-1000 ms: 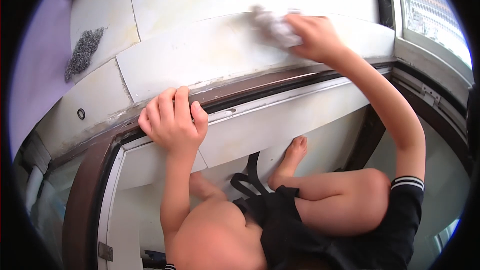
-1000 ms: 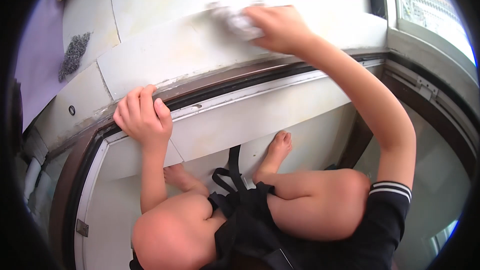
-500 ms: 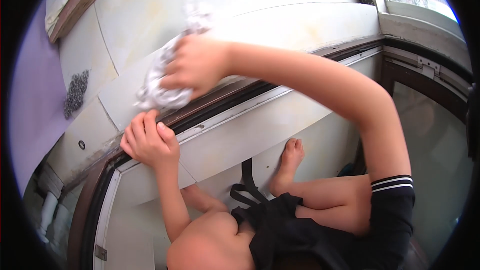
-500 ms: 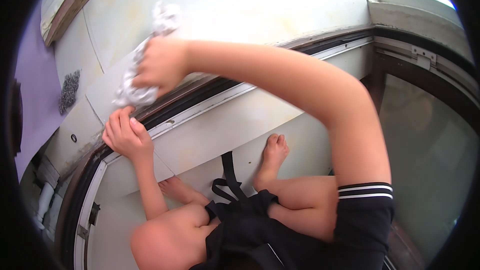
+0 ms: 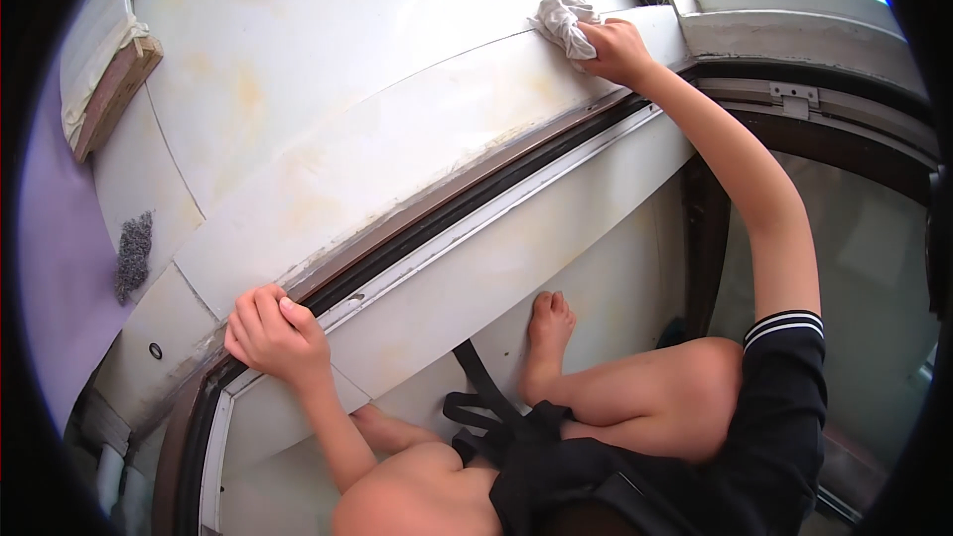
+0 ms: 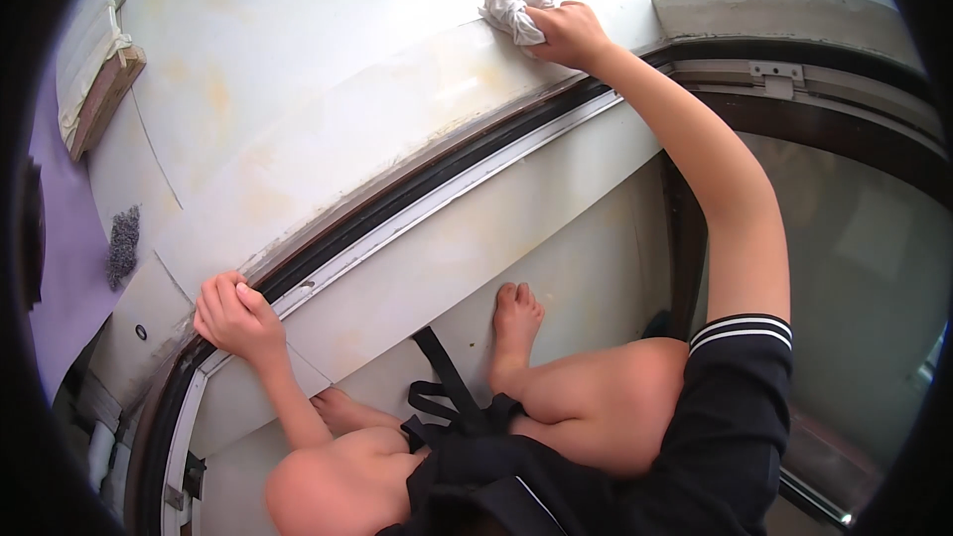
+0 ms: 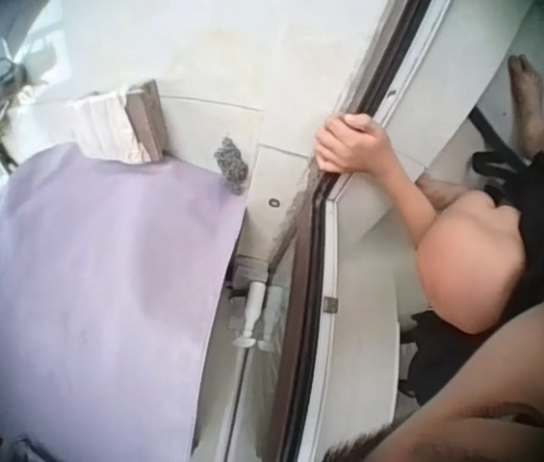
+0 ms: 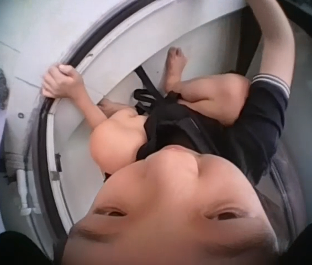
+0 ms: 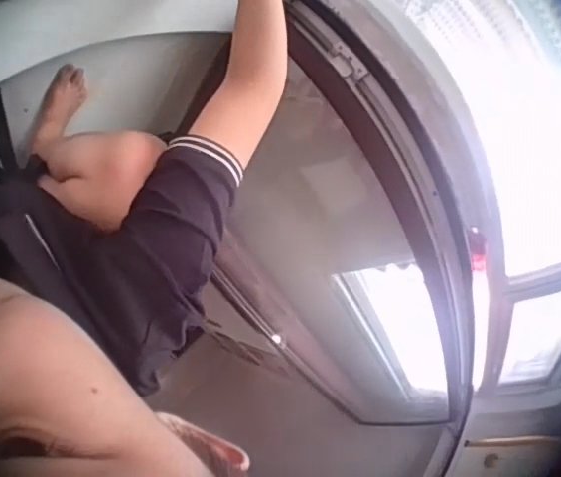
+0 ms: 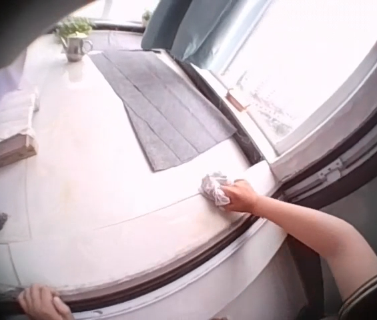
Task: The person wipes the glass surface of a window and its frame using a white cloth.
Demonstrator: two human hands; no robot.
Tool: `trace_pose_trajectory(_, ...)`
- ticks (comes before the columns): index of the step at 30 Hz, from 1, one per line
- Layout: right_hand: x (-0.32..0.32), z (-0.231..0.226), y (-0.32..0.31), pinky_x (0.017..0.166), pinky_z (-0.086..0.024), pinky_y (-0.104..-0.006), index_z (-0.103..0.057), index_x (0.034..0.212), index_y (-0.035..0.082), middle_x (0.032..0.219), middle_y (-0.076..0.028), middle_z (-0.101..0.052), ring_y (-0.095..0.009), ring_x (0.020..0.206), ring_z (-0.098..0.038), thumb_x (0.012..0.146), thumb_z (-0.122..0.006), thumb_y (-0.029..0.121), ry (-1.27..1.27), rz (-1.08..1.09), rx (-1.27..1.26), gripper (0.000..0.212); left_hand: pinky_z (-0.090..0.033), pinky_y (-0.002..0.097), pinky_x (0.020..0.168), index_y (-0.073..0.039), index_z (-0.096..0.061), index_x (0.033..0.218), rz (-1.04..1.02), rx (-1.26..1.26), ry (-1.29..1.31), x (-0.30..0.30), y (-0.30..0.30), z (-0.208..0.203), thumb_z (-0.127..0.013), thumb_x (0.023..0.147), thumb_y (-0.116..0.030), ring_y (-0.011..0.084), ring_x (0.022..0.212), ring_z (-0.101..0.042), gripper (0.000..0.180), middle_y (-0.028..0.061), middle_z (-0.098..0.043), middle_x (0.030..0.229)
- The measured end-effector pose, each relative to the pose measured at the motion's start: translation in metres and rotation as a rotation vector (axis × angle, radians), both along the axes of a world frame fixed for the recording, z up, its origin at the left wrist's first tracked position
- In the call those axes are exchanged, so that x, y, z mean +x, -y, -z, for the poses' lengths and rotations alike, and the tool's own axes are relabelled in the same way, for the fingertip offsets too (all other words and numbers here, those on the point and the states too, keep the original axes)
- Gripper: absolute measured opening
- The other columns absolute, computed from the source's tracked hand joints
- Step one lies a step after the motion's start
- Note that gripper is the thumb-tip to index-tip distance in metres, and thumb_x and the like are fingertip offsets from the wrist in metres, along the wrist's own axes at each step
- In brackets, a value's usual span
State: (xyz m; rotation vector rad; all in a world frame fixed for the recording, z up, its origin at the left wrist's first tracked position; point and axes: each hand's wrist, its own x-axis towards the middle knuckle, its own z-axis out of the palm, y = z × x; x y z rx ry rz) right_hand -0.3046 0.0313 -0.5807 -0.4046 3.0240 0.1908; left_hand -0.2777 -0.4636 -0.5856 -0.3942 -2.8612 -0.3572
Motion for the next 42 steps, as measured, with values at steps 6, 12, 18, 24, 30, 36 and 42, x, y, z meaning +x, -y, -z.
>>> trace_pose_trajectory(6, -0.013, -0.018, -0.018, 0.059, -0.048, -0.0366, -0.056, 0.081, 0.011, 0.067, -0.009, -0.062, -0.027, 0.061, -0.061, 0.068, -0.067, 0.031, 0.226, -0.08, 0.193, 0.027, -0.032, 0.0381, 0.065, -0.007, -0.045, 0.069, 0.075, 0.108, -0.048, -0.004, -0.015, -0.001, -0.037, 0.084, -0.026, 0.0291, 0.067, -0.045, 0.026, 0.0119, -0.045, 0.073)
trace_pose_trajectory(12, -0.064, 0.011, 0.219, 0.057, -0.046, -0.0376, -0.055, 0.072, 0.014, 0.064, -0.005, -0.059, -0.024, 0.061, -0.059, 0.069, -0.063, 0.033, 0.251, -0.538, -0.295, 0.021, -0.036, 0.036, 0.076, -0.007, -0.052, 0.076, -0.013, 0.034, -0.021, 0.004, 0.01, 0.001, -0.044, 0.081, -0.019, 0.0238, 0.082, -0.051, 0.014, 0.0043, -0.054, 0.085)
trace_pose_trajectory(18, -0.08, 0.024, 0.348, 0.048, -0.043, -0.0393, -0.06, 0.071, 0.014, 0.055, -0.003, -0.057, -0.026, 0.055, -0.058, 0.066, -0.059, 0.035, 0.125, -0.731, -0.44, 0.022, -0.036, 0.0412, 0.082, -0.004, -0.053, 0.086, 0.001, 0.138, -0.103, 0.003, 0.001, 0.015, -0.051, 0.081, -0.018, 0.0284, 0.095, -0.049, 0.015, 0.01, -0.052, 0.099)
trace_pose_trajectory(24, -0.083, 0.019, 0.181, 0.057, -0.047, -0.0402, -0.058, 0.083, 0.016, 0.069, -0.008, -0.062, -0.029, 0.066, -0.061, 0.07, -0.061, 0.041, 0.233, -0.536, -0.315, 0.028, -0.033, 0.0369, 0.084, -0.007, -0.052, 0.083, -0.003, 0.035, -0.035, 0.005, 0.004, 0.0, -0.043, 0.084, -0.019, 0.0247, 0.091, -0.05, 0.016, 0.0052, -0.054, 0.091)
trace_pose_trajectory(30, -0.021, -0.025, -0.035, 0.06, -0.05, -0.0398, -0.053, 0.085, 0.014, 0.073, -0.009, -0.062, -0.03, 0.068, -0.062, 0.071, -0.063, 0.031, 0.409, -0.196, 0.232, 0.024, -0.032, 0.0343, 0.082, -0.009, -0.053, 0.08, 0.077, 0.038, -0.003, 0.003, 0.003, -0.002, -0.041, 0.083, -0.017, 0.0222, 0.084, -0.05, 0.015, 0.0028, -0.054, 0.083)
trace_pose_trajectory(36, -0.028, -0.047, -0.005, 0.061, -0.049, -0.0391, -0.059, 0.066, 0.01, 0.065, -0.011, -0.062, -0.029, 0.062, -0.061, 0.063, -0.066, 0.028, 0.562, -0.102, 0.391, 0.02, -0.032, 0.0378, 0.079, -0.012, -0.052, 0.076, 0.103, 0.106, -0.009, -0.003, 0.001, 0.003, -0.049, 0.077, -0.019, 0.0216, 0.079, -0.049, 0.007, 0.0023, -0.052, 0.081)
trace_pose_trajectory(42, -0.08, -0.02, 0.224, 0.061, -0.048, -0.0389, -0.061, 0.072, 0.009, 0.072, -0.012, -0.063, -0.027, 0.071, -0.062, 0.065, -0.062, 0.02, 0.419, -0.448, -0.002, 0.013, -0.034, 0.0388, 0.084, -0.011, -0.054, 0.093, 0.062, 0.231, -0.111, -0.001, 0.005, 0.002, -0.054, 0.074, -0.014, 0.023, 0.095, -0.049, 0.019, 0.0043, -0.052, 0.099)
